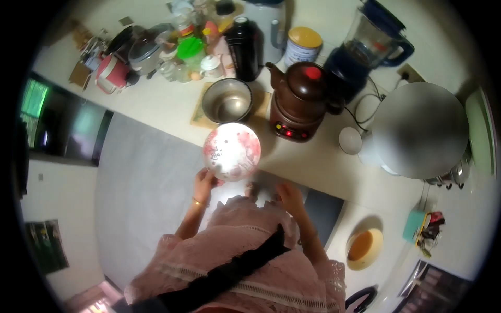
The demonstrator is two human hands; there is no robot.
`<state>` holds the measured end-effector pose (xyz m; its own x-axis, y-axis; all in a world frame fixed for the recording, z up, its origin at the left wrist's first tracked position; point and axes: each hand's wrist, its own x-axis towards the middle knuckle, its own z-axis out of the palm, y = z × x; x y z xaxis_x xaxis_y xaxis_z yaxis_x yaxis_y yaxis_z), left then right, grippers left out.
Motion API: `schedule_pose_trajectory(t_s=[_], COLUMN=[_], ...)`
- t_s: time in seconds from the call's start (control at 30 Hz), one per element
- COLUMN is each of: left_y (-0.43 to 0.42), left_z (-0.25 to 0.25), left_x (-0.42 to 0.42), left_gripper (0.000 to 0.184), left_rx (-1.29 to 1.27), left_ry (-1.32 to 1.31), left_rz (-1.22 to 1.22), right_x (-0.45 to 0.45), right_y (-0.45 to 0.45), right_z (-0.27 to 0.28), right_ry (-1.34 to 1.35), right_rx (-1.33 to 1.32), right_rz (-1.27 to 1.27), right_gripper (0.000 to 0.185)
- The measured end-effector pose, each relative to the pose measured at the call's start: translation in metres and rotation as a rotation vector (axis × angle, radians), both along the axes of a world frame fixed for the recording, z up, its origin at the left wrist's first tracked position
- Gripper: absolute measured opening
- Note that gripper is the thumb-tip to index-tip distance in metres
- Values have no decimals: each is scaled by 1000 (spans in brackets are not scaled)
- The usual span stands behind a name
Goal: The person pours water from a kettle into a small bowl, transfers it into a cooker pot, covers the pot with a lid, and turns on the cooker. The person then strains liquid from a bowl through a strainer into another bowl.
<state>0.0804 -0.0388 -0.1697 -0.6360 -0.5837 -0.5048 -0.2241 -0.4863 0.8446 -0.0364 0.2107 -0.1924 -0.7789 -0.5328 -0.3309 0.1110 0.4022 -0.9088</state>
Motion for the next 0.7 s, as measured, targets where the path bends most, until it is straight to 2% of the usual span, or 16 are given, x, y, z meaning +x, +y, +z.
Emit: schedule_pose_trajectory(t_s=[0.07, 0.17, 0.27, 0.57, 0.7], left_y=[-15, -46, -87, -190, -225], left_z=[2, -6, -36, -100, -136], left_x=[5, 9, 10, -23, -48], left_gripper=[19, 15, 15, 21, 22], left_rx=[-71, -123, -144, 62, 272], left_ry=[-27, -55, 41, 185, 305], left_rz=[107, 316, 430, 690, 729], right_x=[2, 7, 8, 9, 17], right_y=[18, 40, 55, 68, 56], right_z=[-10, -7, -5, -31, -53], right_ry=[-52, -44, -52, -2, 20], right_rx=[85, 39, 135, 114, 212], right_rz=[50, 60, 2, -54, -137], right_gripper=[21, 17, 16, 15, 15])
